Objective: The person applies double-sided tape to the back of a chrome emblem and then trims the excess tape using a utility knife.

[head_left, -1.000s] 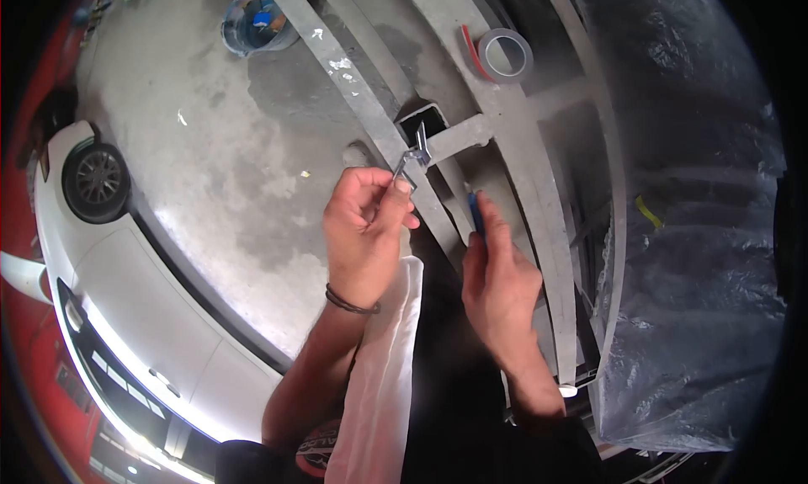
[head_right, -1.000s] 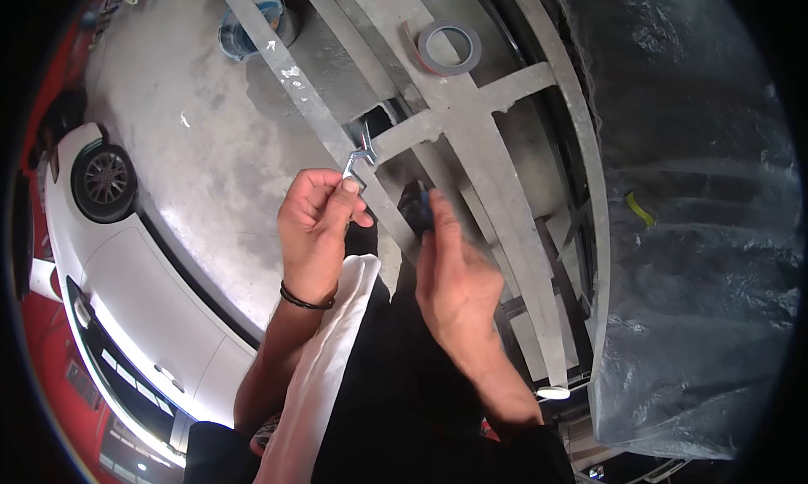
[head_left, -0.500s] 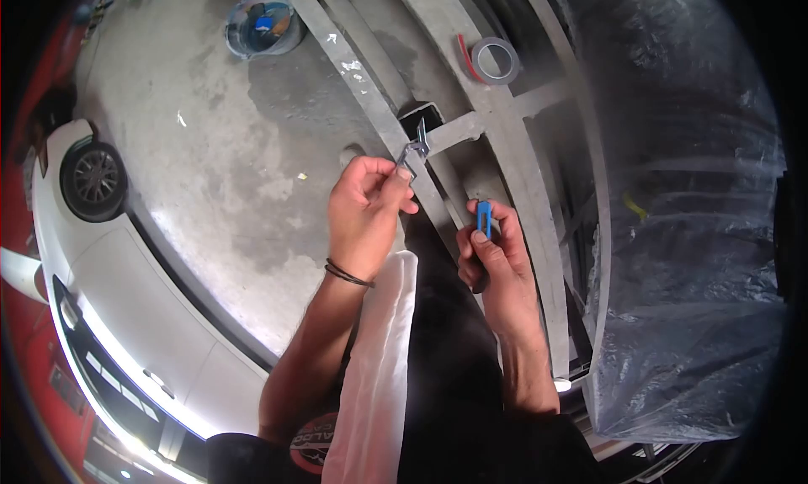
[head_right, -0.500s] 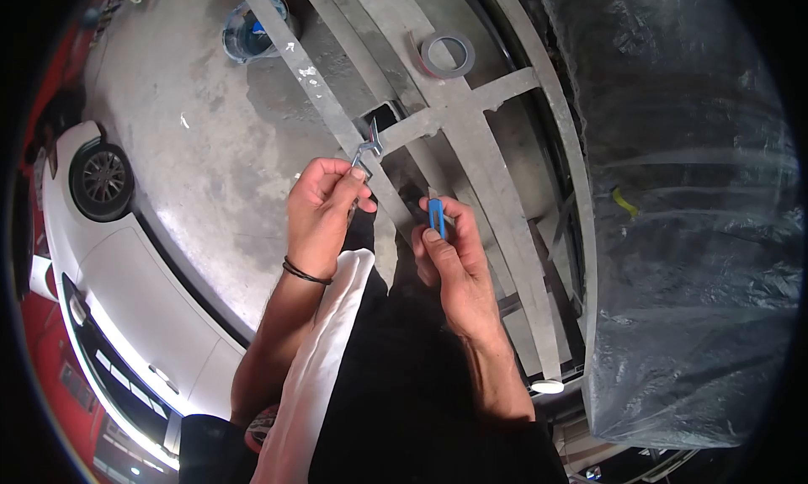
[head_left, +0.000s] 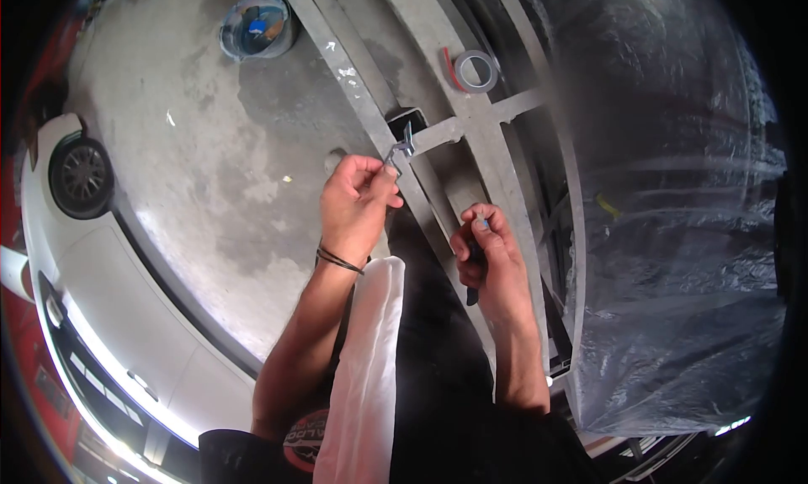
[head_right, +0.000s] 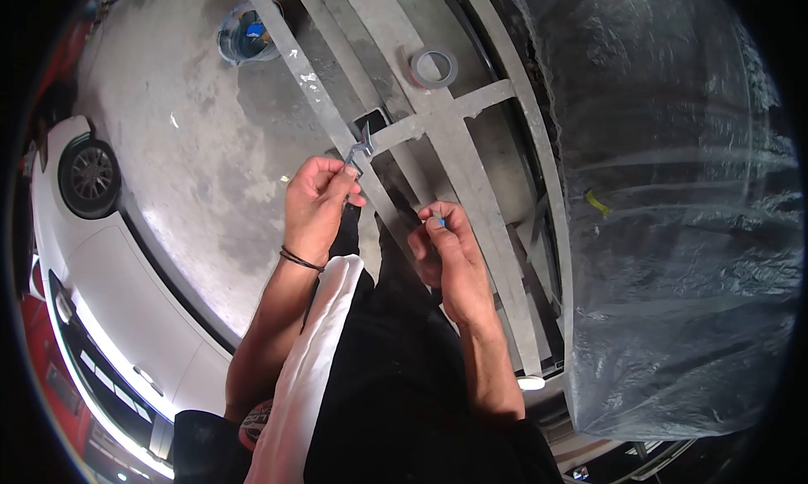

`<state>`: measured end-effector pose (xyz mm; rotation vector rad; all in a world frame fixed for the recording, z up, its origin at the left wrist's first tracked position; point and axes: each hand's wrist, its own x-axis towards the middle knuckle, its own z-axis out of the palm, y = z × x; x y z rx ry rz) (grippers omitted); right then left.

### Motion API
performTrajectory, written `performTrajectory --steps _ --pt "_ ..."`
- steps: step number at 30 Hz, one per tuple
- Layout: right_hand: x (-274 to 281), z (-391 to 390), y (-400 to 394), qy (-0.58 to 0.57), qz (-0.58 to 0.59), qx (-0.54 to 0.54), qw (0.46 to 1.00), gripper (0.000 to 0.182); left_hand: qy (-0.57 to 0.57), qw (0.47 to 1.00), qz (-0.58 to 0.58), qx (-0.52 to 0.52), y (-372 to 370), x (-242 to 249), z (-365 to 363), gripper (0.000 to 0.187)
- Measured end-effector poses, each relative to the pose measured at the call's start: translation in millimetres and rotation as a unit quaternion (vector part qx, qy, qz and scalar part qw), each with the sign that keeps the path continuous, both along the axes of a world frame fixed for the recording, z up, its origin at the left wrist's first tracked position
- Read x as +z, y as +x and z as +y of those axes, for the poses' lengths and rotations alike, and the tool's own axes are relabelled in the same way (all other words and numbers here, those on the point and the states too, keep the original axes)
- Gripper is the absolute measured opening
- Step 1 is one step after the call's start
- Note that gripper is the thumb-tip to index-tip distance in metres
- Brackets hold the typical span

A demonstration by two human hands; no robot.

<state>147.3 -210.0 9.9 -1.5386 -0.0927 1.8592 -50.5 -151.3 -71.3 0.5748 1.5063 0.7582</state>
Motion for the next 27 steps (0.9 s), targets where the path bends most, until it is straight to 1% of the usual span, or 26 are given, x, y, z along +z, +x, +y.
performTrajectory --steps 2,4,6,8,10,11,12,14,15,16,18,19,20,22,24,25,26,27 --pt "1 -3 -3 -0.005 -0.011 0.003 1.0 0.012 -0.022 1.0 0.008 -0.002 0 3 2 0.016" --pt "-3 -13 -7 0.004 -0.046 0.024 0.999 0.015 -0.012 1.0 0.006 -0.001 0 -1 1 0.016" --pt "-2 -25 -8 0.004 -0.025 0.047 0.999 0.016 -0.005 1.0 0.002 0.0 -1 -3 -1 0.015" --pt "2 -37 -16 -0.011 -0.038 0.137 0.99 0.02 0.0 1.0 -0.009 -0.001 -2 -4 -1 0.014" --pt "1 -67 -24 -0.015 -0.042 0.237 0.971 0.024 0.0 1.0 -0.01 0.001 -2 -3 1 0.014" --pt "-4 -87 -29 0.003 -0.017 0.249 0.968 0.027 0.001 1.0 -0.012 0.004 -2 -3 1 0.013" --pt "-6 -105 -38 0.028 -0.064 0.265 0.962 0.027 -0.001 1.0 -0.011 0.004 -2 -4 1 0.013" --pt "7 -121 -44 -0.009 -0.105 0.288 0.952 0.024 0.024 0.999 -0.022 0.028 -1 -5 -1 0.016" --pt "11 -122 -45 0.018 -0.14 0.321 0.936 0.022 0.023 0.999 -0.02 0.027 -2 -5 0 0.016" --pt "11 -117 -44 0.017 -0.137 0.32 0.937 0.022 0.012 1.0 -0.019 0.02 -3 -4 1 0.015" --pt "14 -93 -39 0.152 -0.21 0.321 0.911 0.027 -0.004 1.0 -0.015 0.011 -5 -1 2 0.014" --pt "19 -73 -35 0.091 -0.212 0.35 0.908 0.034 -0.007 1.0 -0.015 0.014 -4 1 4 0.013" --pt "17 -60 -32 0.111 -0.252 0.347 0.896 0.033 -0.009 1.0 -0.015 0.017 -4 2 4 0.013" --pt "-4 -38 -29 0.198 -0.317 0.295 0.88 0.037 0.002 0.999 -0.022 0.023 -3 -2 3 0.013" --pt "-21 -15 -31 0.274 -0.355 0.256 0.856 0.042 0.017 0.999 -0.03 0.032 -2 -2 3 0.013" --pt "-18 -2 -31 0.225 -0.276 0.246 0.902 0.041 0.002 0.999 -0.026 0.033 -2 1 4 0.013" --pt "-15 10 -32 0.227 -0.275 0.248 0.901 0.041 -0.013 0.999 -0.023 0.035 -2 3 5 0.013" --pt "-12 22 -33 0.192 -0.221 0.236 0.927 0.04 -0.011 0.999 -0.023 0.038 -2 3 4 0.013"
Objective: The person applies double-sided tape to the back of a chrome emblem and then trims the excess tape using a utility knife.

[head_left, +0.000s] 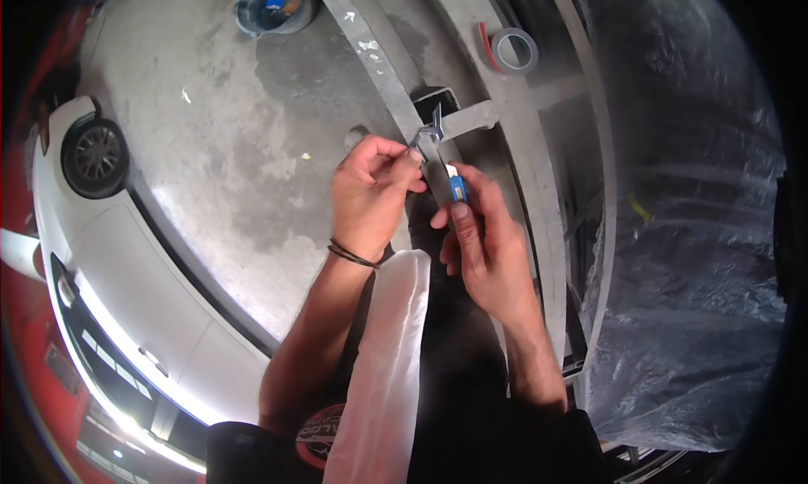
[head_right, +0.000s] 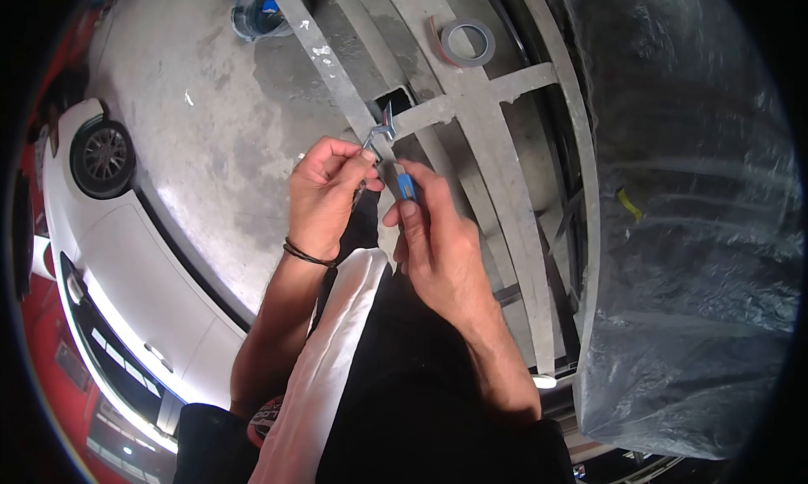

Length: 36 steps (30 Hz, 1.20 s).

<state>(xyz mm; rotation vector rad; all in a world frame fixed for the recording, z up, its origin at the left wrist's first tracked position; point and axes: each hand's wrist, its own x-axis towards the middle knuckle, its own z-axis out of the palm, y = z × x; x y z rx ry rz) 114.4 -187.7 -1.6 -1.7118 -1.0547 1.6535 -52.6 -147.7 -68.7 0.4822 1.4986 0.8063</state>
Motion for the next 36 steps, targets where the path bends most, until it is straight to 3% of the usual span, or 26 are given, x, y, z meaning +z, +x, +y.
performTrajectory --steps 5,7,10,18,20,23,28,36 --pt "-3 7 -9 -0.066 0.145 -0.077 0.984 0.036 0.033 0.999 -0.015 -0.007 -2 -8 -4 0.013" --pt "-4 5 -9 -0.08 0.146 -0.063 0.984 0.042 0.037 0.999 -0.01 0.004 0 -9 -4 0.014" --pt "-7 -8 -11 -0.066 0.104 -0.064 0.99 0.053 0.04 0.999 0.014 -0.01 0 -6 -3 0.015" --pt "-8 -8 -3 -0.058 -0.024 -0.009 0.998 0.043 0.031 0.999 0.014 -0.01 1 -1 -2 0.015" --pt "-9 -8 -7 0.052 -0.138 0.044 0.988 0.046 0.039 0.999 0.014 -0.012 0 -5 -2 0.015" --pt "-18 -8 -11 0.134 -0.191 0.098 0.968 0.049 0.05 0.998 0.012 -0.021 -2 -9 -5 0.015" --pt "-24 -5 -20 0.171 -0.221 0.104 0.955 0.061 0.045 0.999 0.0 -0.022 -2 -10 -3 0.014" --pt "-29 -3 -15 0.166 -0.247 0.138 0.945 0.058 0.049 0.999 -0.006 -0.018 1 -6 -2 0.013"
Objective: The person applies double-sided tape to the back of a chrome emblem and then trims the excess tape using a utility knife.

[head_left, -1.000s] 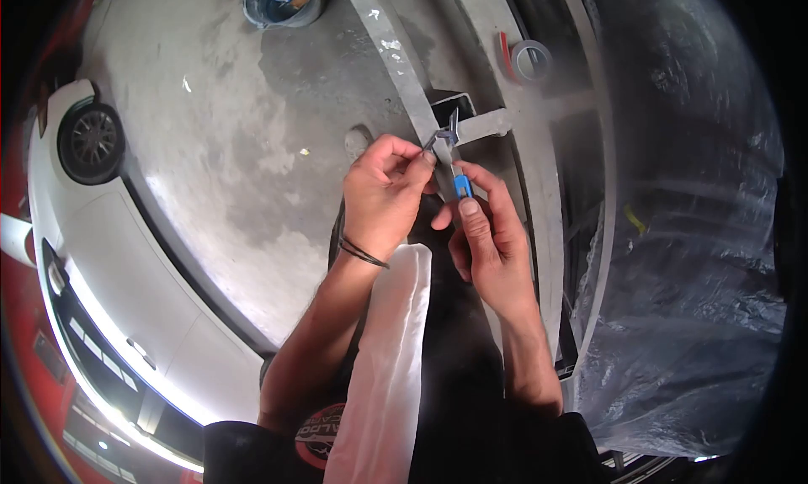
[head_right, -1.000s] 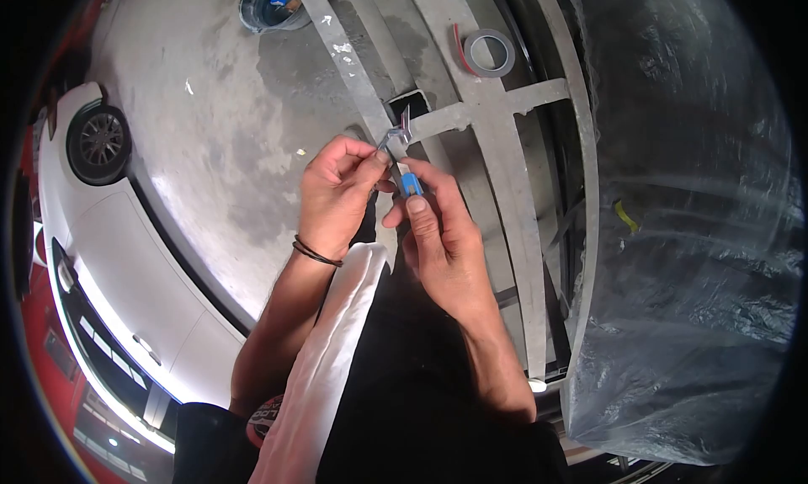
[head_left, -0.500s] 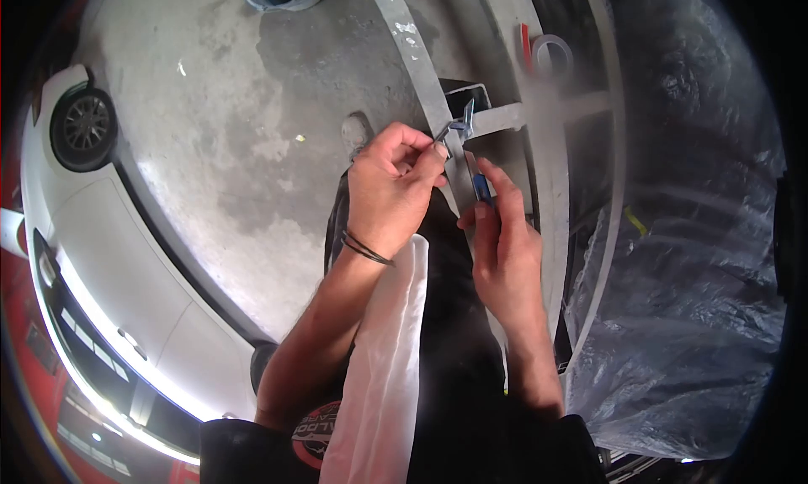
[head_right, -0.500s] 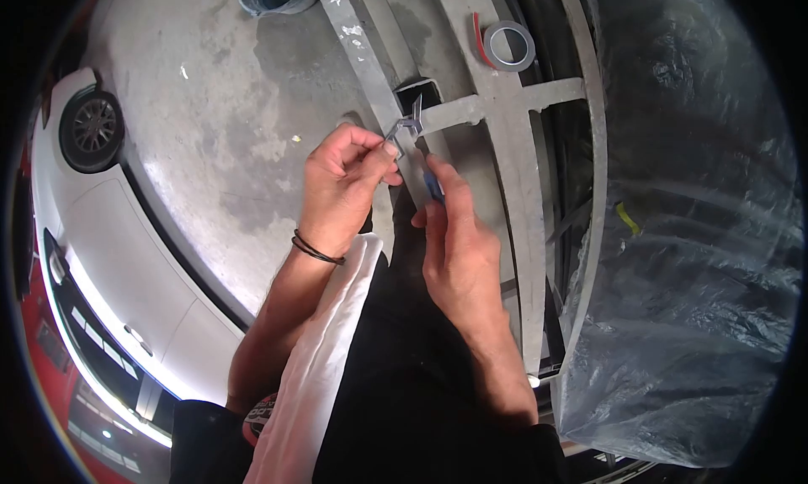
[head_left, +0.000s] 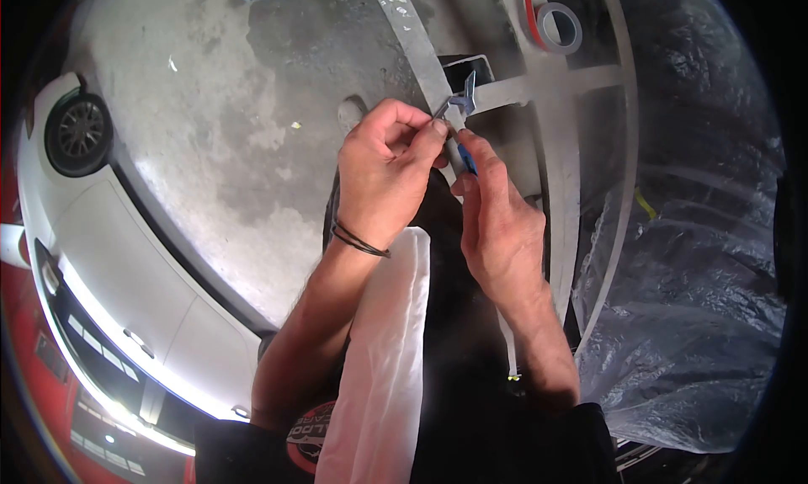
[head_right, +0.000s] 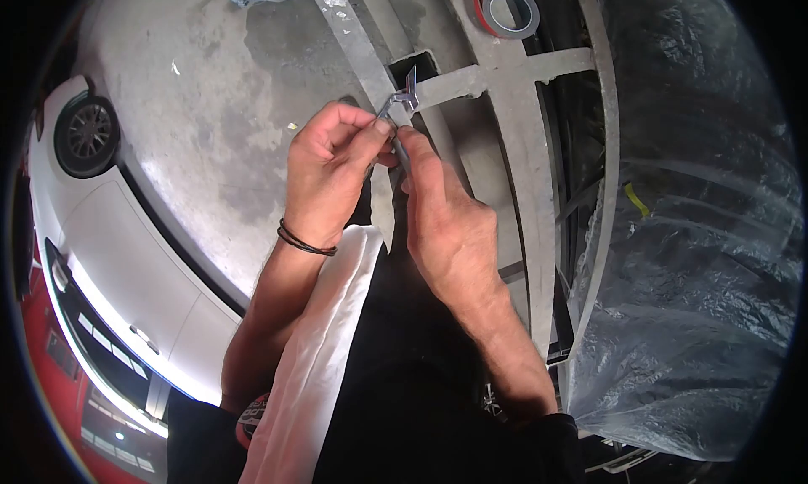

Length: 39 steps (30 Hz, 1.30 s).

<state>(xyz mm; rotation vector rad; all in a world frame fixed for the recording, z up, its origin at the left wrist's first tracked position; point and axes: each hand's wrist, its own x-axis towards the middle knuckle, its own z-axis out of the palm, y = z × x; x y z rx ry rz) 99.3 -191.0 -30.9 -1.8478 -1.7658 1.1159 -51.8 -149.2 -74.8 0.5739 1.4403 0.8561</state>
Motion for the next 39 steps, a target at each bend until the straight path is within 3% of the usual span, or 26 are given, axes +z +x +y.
performTrajectory --steps 8,39 --pt "-0.1 3.0 -2.4 -0.005 0.0 -0.016 1.0 0.051 0.007 1.0 -0.002 0.013 2.7 -0.8 -1.5 0.014" --pt "-1.8 -0.5 -5.5 0.039 -0.041 -0.002 0.998 0.058 0.017 0.999 -0.014 0.024 0.5 -3.7 -0.9 0.014"
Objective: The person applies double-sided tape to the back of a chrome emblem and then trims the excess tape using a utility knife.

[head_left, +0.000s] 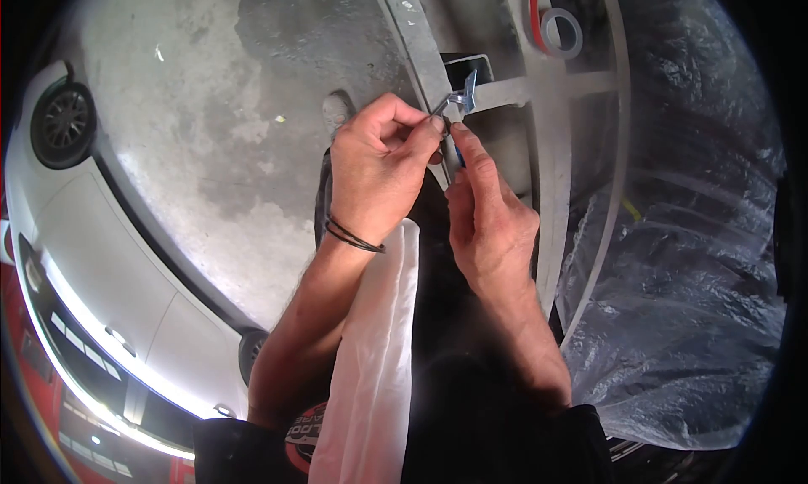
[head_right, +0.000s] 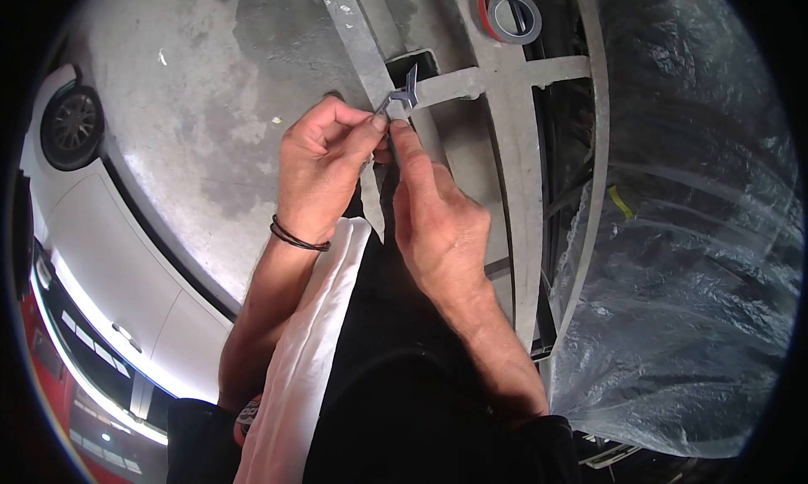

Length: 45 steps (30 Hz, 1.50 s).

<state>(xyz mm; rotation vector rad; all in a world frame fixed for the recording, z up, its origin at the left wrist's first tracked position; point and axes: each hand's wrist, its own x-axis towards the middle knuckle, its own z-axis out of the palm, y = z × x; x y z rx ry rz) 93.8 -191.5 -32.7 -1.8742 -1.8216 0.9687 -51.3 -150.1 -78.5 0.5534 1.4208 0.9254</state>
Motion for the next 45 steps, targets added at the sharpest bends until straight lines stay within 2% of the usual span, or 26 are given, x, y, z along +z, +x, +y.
performTrajectory --steps 2,4,6,9,13,17,22,24,27,30,37,39,45 --pt "1 0 1 0.016 -0.003 0.007 1.0 0.06 -0.007 1.0 0.004 -0.017 -3 3 1 0.011" --pt "8 3 3 -0.03 -0.008 0.014 0.999 0.064 -0.014 0.999 0.008 -0.033 -4 5 2 0.008" --pt "6 3 3 -0.027 -0.003 0.012 1.0 0.066 -0.015 0.999 0.017 -0.038 -4 6 2 0.008" --pt "5 5 4 -0.021 -0.003 0.014 1.0 0.068 0.003 1.0 0.006 0.0 -1 0 -1 0.012" --pt "13 10 9 -0.055 -0.004 0.031 0.998 0.07 0.002 1.0 0.023 -0.005 -1 2 0 0.012" --pt "22 23 10 -0.034 -0.009 0.063 0.997 0.068 0.005 0.999 0.033 -0.014 -2 5 2 0.012" --pt "41 39 4 -0.053 -0.088 0.129 0.986 0.063 -0.012 0.998 0.042 -0.039 -2 4 3 0.009" --pt "41 37 4 -0.055 -0.099 0.132 0.985 0.063 0.018 0.999 0.043 0.007 2 -2 -1 0.014" --pt "40 38 5 -0.058 -0.114 0.136 0.982 0.062 0.015 0.999 0.045 0.017 4 -1 -1 0.014" --pt "38 38 7 -0.06 -0.116 0.136 0.982 0.06 -0.013 0.998 0.061 -0.03 2 3 1 0.01" --pt "37 35 8 -0.064 -0.112 0.135 0.983 0.06 -0.004 0.996 0.086 -0.036 5 2 -1 0.01" --pt "36 33 9 -0.066 -0.106 0.132 0.983 0.06 0.014 0.996 0.081 0.018 8 -2 -3 0.013" --pt "36 28 14 -0.083 -0.091 0.118 0.985 0.062 0.002 0.997 0.07 0.022 10 -1 -3 0.014"
